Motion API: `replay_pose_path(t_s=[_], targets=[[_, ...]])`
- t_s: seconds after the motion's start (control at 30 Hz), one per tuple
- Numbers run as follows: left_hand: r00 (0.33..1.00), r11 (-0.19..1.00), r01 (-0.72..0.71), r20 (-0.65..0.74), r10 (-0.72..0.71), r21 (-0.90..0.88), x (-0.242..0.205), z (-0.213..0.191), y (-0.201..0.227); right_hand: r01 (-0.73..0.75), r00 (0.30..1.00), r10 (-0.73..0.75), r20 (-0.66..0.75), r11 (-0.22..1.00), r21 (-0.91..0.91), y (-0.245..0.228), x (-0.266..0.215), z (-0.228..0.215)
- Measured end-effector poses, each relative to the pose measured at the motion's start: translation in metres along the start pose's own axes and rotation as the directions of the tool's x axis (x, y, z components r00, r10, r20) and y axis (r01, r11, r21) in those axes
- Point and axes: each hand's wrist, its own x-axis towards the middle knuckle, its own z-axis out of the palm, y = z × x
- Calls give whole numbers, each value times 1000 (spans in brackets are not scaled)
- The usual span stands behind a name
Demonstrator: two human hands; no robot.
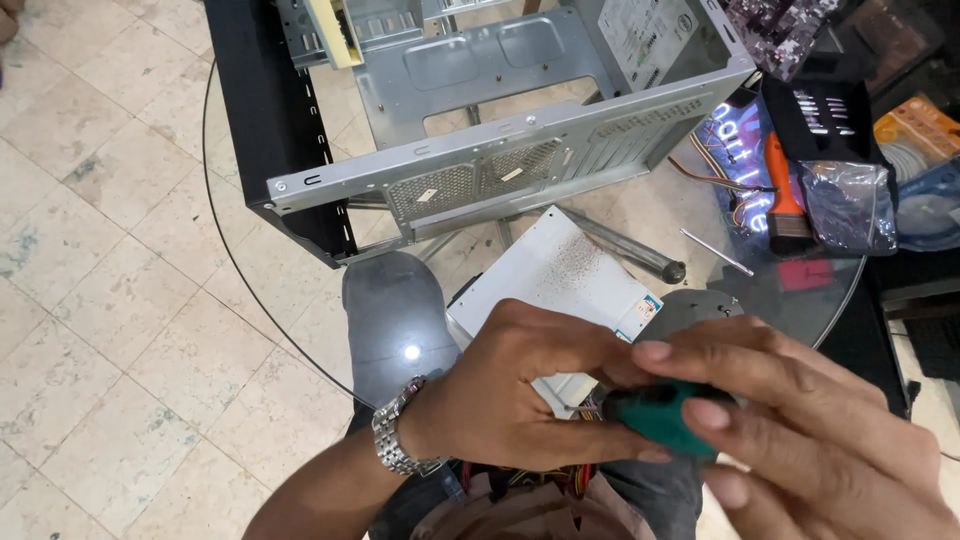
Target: The person cleans a computer power supply unit by brushing dust off its fan and casing. They then use a screwdriver to remove screws from the unit's metal casing.
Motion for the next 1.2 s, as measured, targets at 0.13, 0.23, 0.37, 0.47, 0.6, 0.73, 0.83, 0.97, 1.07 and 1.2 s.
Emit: replay_pose_path(t_s=[0.13, 0.23, 0.37, 0.47, 0.6, 0.73, 0.83, 0.97, 1.07, 1.2], targets=[[1000, 999, -9, -9, 10, 50, 3, 0, 5, 41, 999, -37, 38, 994, -100, -10, 0, -2], [998, 999, -18, -60, 21, 43, 3, 5, 3, -17, 1000, 21, 20, 985, -172, -20, 1, 0], [997, 993, -73, 31, 71, 94, 5, -2, 6, 159, 987, -162, 16, 945, -286, 0, -8, 2], [997, 999, -4, -82, 8, 43, -1, 1, -2, 174, 985, -174, 0, 985, 5, 4, -2, 6], [998, 998, -58, 42, 57, 31, 2, -4, 1, 93, 984, -80, 158, 993, -77, 5, -2, -8], [999, 996, -43, 21, 41, 82, 2, -6, -2, -47, 996, 36, 78, 988, 146, 9, -4, -1], [996, 995, -57, 68, 51, 84, 2, -7, -4, -57, 991, 39, 131, 990, 132, 11, -1, -6], [999, 989, -34, 42, 28, 147, 5, -5, -2, 95, 995, -93, -34, 991, 97, 18, -12, 5], [995, 1000, -24, 99, 22, 13, 7, -7, 1, 62, 997, -59, -53, 997, 44, -3, 0, 6], [999, 986, -10, -50, 19, 165, 6, -4, 1, -60, 991, 68, -113, 996, 69, -15, 2, 13]])
